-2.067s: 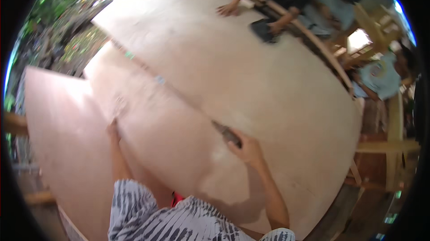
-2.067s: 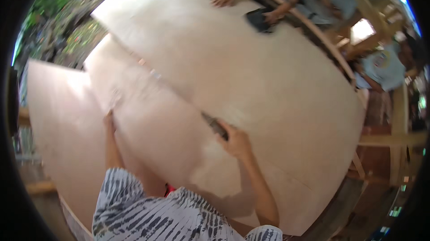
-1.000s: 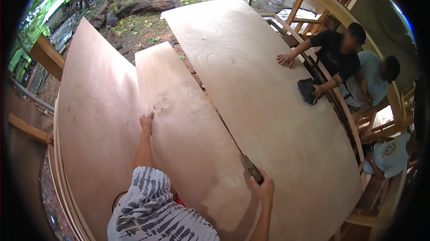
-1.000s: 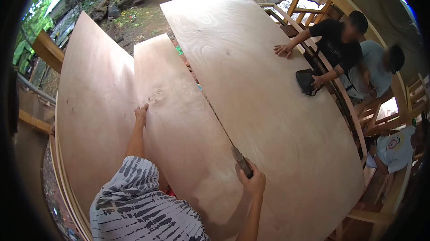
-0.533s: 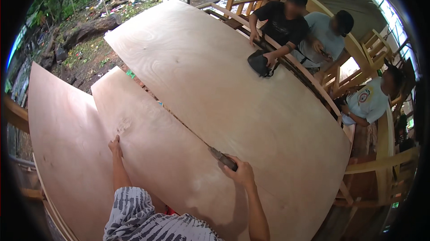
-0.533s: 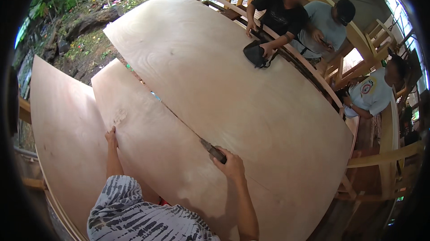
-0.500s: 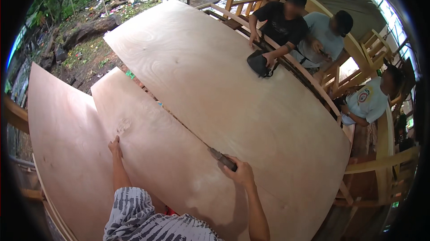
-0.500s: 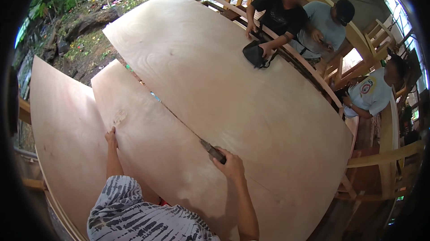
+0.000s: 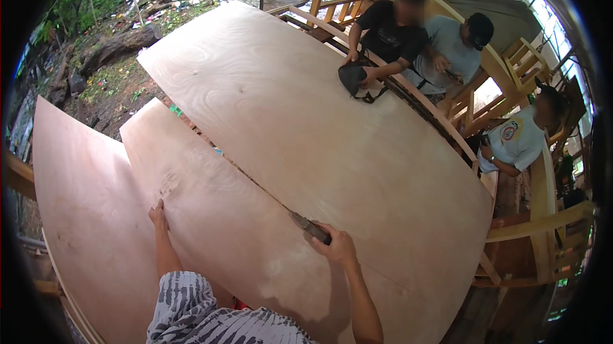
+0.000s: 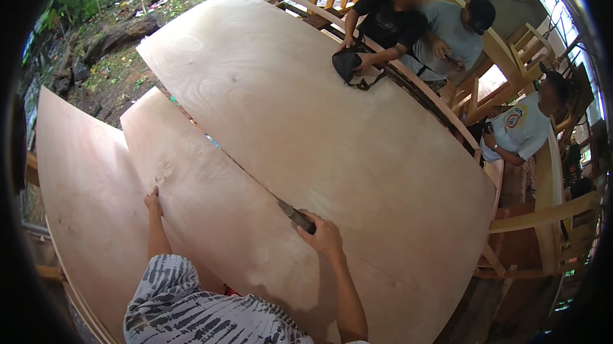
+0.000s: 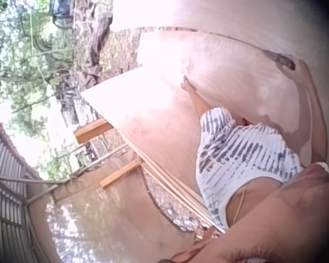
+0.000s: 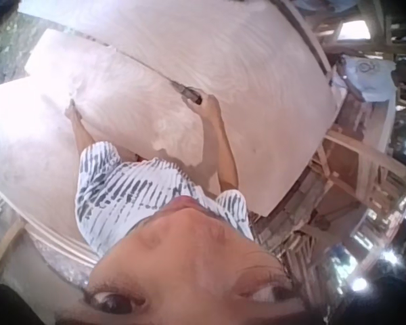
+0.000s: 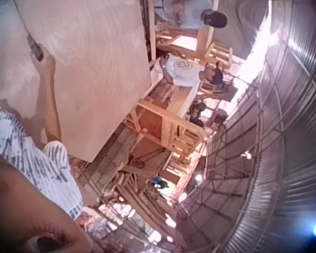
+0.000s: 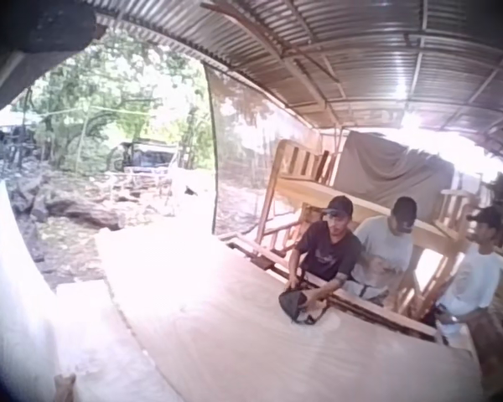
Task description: The person saws through a large curved sheet of plywood using a hand saw while several other people assist by holding the wood steady on a frame.
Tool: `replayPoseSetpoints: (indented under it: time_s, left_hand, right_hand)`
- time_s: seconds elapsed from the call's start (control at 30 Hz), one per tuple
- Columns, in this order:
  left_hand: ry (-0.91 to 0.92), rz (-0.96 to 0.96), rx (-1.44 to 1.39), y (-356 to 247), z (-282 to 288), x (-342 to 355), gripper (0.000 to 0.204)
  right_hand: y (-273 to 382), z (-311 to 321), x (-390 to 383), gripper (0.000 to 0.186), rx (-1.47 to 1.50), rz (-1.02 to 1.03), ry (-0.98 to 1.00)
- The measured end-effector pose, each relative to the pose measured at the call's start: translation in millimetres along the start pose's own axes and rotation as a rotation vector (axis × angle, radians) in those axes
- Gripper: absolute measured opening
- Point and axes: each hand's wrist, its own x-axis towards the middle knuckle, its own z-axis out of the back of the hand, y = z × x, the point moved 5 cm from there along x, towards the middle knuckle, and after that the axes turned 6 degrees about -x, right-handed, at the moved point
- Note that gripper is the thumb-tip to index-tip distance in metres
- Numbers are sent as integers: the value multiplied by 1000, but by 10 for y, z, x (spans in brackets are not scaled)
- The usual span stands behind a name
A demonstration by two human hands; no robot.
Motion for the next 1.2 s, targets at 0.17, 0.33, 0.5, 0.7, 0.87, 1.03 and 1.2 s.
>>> replayPoseSetpoints:
  time_s: [0.17,0.33,0.5,0.7,0.87,1.03,1.2]
  left_hand:
    - [109,-5,-19,-21,58,173,84]
    - [83,-14,-21,-27,-12,32,77]
    - [82,-4,-19,43,-56,3,83]
    - [25,-11,-3,88,2,117,92]
    - [57,3,-33,94,-29,102,92]
    - [46,-5,-44,77,-23,111,91]
    - [107,0,-53,4,-26,26,89]
  right_hand:
    - [28,-24,22,52,10,44,-32]
    - [58,26,4,52,-5,3,-6]
    - [-10,18,-8,51,-11,32,-24]
    - [58,25,-6,51,9,15,-12]
    - [84,54,-10,51,-11,-3,1]
    - [63,28,-3,51,-29,-2,-8]
    - [43,16,-11,52,-33,-1,-26]
